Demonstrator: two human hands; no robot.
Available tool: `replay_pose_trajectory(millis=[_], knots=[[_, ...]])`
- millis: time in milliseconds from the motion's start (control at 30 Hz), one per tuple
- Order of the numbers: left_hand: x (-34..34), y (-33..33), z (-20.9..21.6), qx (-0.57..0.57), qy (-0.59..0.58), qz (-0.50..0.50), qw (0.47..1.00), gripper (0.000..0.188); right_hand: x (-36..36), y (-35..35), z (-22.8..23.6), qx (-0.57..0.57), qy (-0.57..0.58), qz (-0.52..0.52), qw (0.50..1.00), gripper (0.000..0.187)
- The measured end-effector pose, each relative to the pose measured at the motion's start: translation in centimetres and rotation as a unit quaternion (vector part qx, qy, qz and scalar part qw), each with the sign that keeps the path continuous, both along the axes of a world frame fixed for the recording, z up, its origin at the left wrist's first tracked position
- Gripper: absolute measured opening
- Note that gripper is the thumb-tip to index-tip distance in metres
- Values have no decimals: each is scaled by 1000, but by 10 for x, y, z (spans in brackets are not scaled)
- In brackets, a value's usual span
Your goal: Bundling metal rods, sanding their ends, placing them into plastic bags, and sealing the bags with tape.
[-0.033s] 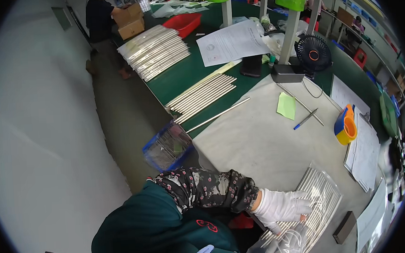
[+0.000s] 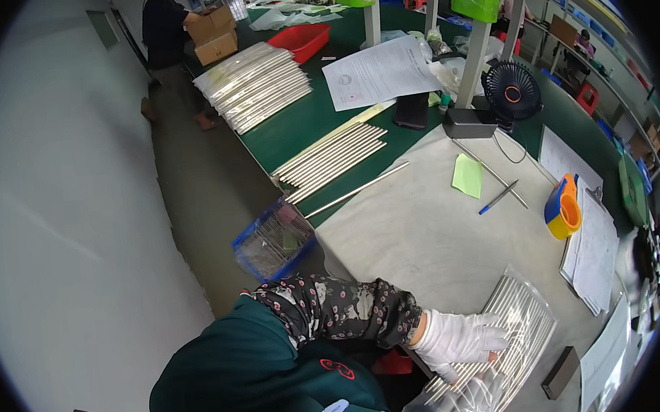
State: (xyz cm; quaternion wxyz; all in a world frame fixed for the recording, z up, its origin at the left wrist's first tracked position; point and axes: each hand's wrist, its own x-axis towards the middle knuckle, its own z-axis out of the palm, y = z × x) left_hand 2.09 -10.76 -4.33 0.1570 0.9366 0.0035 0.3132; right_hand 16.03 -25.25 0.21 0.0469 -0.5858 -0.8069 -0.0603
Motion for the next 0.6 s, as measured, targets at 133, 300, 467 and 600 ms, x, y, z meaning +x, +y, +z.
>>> replay_pose_trajectory(millis=[133, 300, 467, 600], knots=[[-2, 4, 12, -32, 60, -26, 997, 68, 3, -4, 6, 93, 84, -25, 992, 41], [-4, 10, 5, -40, 64, -15, 997, 66, 7, 6, -16, 145, 144, -6, 979, 44], [-1, 4, 2, -4, 51, -21, 998, 66, 24, -5, -29, 169, 73, -23, 983, 37], [-2, -1, -2, 6, 54, -5, 999, 68, 41, -16, -43, 172, 22, -40, 984, 31]])
